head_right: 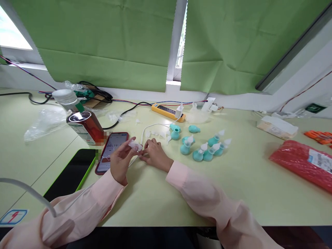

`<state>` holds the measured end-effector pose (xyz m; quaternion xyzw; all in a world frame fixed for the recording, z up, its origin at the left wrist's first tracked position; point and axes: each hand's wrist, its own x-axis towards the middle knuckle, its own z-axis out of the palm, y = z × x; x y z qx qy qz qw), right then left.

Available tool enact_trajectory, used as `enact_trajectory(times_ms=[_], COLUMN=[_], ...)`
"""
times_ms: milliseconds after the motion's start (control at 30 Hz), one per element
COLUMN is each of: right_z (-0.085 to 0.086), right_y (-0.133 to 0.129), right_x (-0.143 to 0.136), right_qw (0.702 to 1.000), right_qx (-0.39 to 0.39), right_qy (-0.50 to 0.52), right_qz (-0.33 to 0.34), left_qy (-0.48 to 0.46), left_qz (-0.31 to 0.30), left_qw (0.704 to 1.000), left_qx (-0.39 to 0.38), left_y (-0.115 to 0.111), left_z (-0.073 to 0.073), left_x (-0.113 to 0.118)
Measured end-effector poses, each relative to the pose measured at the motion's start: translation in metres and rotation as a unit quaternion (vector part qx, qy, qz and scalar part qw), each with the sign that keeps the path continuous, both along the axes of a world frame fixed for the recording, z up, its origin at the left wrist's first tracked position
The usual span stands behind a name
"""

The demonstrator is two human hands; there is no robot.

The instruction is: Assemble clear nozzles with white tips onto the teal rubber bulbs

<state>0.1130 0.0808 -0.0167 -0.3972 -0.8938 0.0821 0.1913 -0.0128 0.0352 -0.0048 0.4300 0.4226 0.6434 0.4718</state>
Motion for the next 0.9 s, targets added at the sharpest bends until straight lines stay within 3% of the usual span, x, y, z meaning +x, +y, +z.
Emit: enact_trajectory(times_ms=[167,267,333,433,567,667,800,900], right_z=[0.004,0.009,0.012,0.012,0.012,0.011,0.008,0.004], right_y=[-0.009,-0.021,-0.029,-0.041,-0.049,-0.052,-0.054,-0.054], right_x=[0.009,0.027,0.04,0.054,0.057,0.054,0.053,0.053], right_qw=[0.999,0.989,0.966,0.907,0.851,0.852,0.869,0.862], right_qx=[0.038,-0.004,-0.063,-0.171,-0.262,-0.269,-0.228,-0.22], right_qy=[0.026,0.145,0.249,0.38,0.453,0.45,0.438,0.454], right_qz=[0.019,0.012,-0.026,-0.069,-0.034,-0.013,-0.03,-0.056], left_qy=[-0.003,0.017,0.037,0.018,-0.059,-0.101,-0.125,-0.152], left_qz=[-0.04,-0.053,-0.076,-0.154,-0.32,-0.383,-0.416,-0.435], left_qw=[0.999,0.998,0.996,0.987,0.94,0.909,0.89,0.877], left_qx=[0.011,0.01,-0.001,-0.046,-0.103,-0.127,-0.137,-0.135], left_y=[-0.007,-0.01,-0.012,-0.015,-0.017,-0.017,-0.016,-0.015], left_z=[0.002,0.002,0.002,0.005,0.007,0.004,0.001,0.003], left_x=[0.003,0.004,0.005,0.007,0.009,0.01,0.01,0.008])
